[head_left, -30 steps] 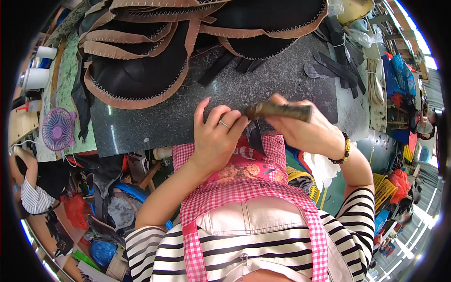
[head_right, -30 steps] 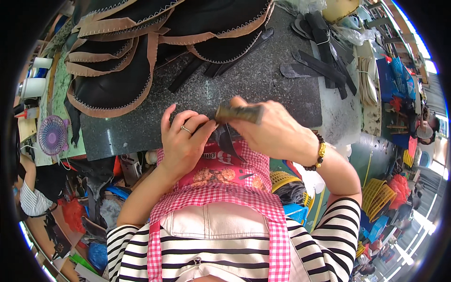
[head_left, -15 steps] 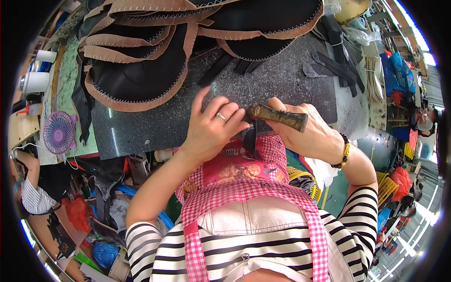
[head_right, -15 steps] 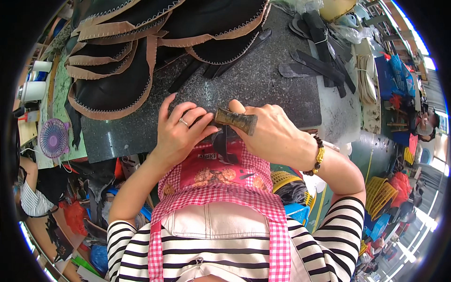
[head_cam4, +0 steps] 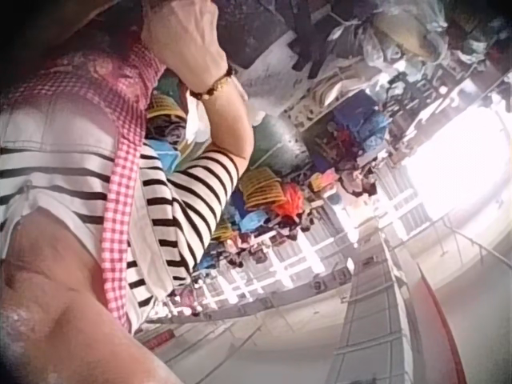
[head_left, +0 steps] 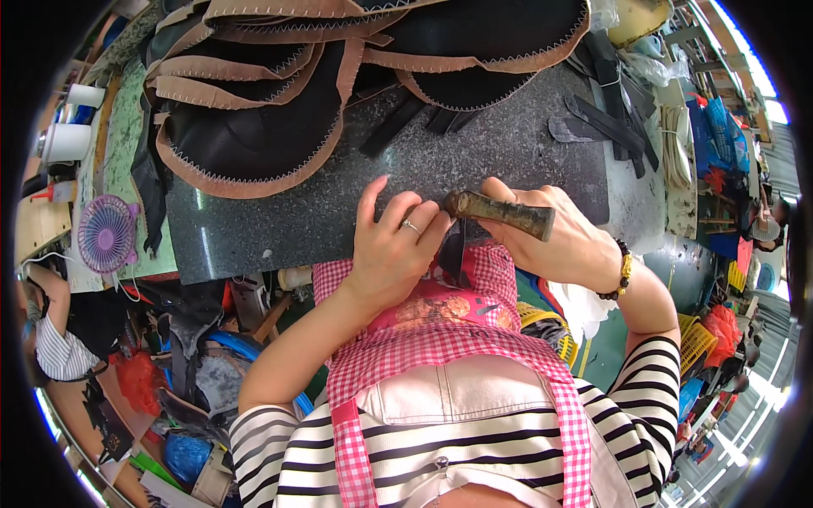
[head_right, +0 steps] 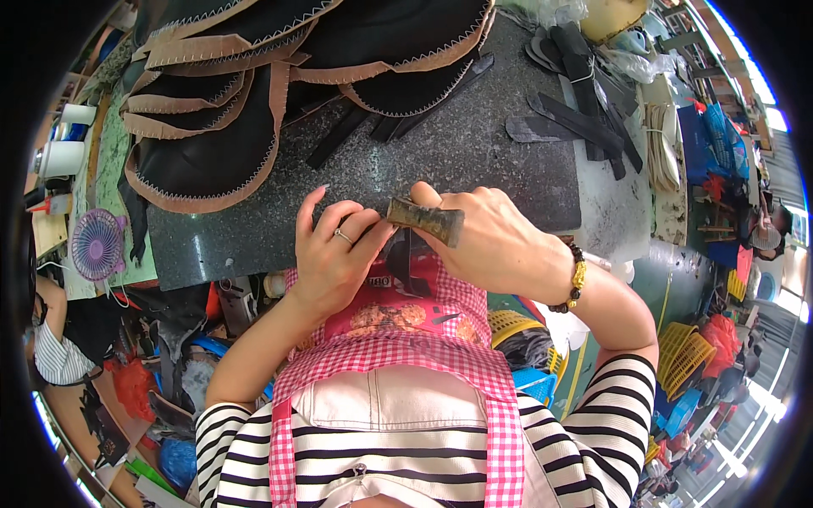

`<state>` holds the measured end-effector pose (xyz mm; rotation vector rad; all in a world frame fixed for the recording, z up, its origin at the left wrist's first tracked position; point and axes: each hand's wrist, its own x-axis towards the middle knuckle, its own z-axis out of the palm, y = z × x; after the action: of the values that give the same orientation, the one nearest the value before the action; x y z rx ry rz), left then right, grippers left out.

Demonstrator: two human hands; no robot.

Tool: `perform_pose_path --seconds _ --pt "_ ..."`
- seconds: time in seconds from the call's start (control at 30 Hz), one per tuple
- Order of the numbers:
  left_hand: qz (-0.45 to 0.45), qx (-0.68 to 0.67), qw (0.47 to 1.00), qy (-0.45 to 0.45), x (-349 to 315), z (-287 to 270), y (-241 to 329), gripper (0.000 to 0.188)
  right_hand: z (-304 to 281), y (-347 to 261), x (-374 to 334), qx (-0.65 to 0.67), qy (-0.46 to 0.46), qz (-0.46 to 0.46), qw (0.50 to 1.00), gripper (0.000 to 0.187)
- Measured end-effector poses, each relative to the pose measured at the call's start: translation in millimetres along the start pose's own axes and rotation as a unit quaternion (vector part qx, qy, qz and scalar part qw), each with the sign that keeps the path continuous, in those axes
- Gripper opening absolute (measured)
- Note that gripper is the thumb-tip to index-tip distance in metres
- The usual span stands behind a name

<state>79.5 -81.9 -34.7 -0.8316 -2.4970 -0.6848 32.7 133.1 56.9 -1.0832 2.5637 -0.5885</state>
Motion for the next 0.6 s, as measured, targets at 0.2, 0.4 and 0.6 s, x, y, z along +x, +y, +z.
perform_pose_path --seconds 0.2,0.4,0.6 --pt "0.001 0.032 0.999 0.012 -4 2 -3 0.024 0 -3 0 -0.011 -0.046 0.045 0.998 0.022" --pt "-0.064 -0.010 0.997 0.044 -11 6 12 0.024 4 -3 0 0.007 0.006 0.038 0.999 0.021" --pt "-0.063 -0.008 0.997 0.032 -11 6 18 0.024 -6 2 4 0.019 0.007 0.001 1.000 0.021"
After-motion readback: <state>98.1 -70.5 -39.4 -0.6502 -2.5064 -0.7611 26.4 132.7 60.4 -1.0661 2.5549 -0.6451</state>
